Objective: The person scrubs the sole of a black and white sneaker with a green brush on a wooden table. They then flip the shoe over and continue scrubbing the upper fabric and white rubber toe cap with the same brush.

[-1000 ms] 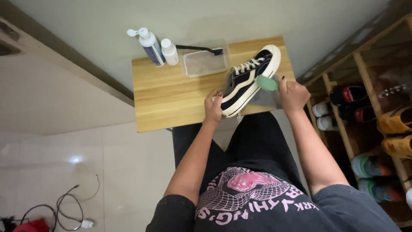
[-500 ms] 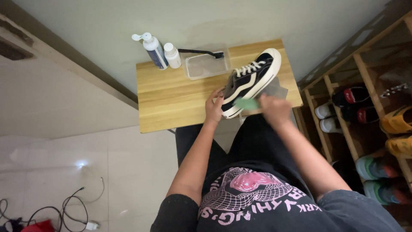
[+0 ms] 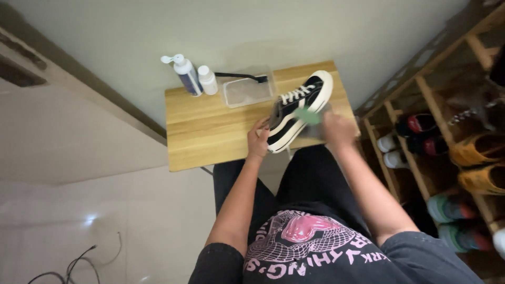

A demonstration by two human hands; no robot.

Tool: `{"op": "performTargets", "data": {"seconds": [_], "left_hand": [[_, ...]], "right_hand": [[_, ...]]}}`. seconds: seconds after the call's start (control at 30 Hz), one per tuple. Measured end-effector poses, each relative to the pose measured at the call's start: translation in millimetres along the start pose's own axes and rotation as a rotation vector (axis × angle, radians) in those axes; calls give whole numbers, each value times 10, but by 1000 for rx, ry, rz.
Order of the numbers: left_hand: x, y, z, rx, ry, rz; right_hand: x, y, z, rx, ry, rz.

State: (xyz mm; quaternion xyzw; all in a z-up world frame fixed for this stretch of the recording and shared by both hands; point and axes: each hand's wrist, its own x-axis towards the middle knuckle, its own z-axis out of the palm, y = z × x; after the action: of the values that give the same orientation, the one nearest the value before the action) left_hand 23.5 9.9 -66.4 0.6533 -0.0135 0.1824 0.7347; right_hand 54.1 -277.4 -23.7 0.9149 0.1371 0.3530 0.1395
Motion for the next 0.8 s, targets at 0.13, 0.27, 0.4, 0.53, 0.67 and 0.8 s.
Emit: {"op": "performTargets", "data": {"seconds": [0.13,0.27,0.4,0.53,0.67,0.8], "left_hand": [[-75,391,14,59,13,-66],[-50,283,5,173,1,-87],[-57,116,18,204,16,-127],[-103,374,56,198,-24,-115],[-77,321,42,209,-26,-155],[-46,260,22,271,-20,-190]], "right_hand": [[-94,-210,-507,372,-157,200],[37,180,-560,238,-296,308],[90,130,-737,539,-622,687],[37,171,-796,596,-686,680],[43,168,-809,638,-682,662],[179,217,-853,657,-722,625]]}}
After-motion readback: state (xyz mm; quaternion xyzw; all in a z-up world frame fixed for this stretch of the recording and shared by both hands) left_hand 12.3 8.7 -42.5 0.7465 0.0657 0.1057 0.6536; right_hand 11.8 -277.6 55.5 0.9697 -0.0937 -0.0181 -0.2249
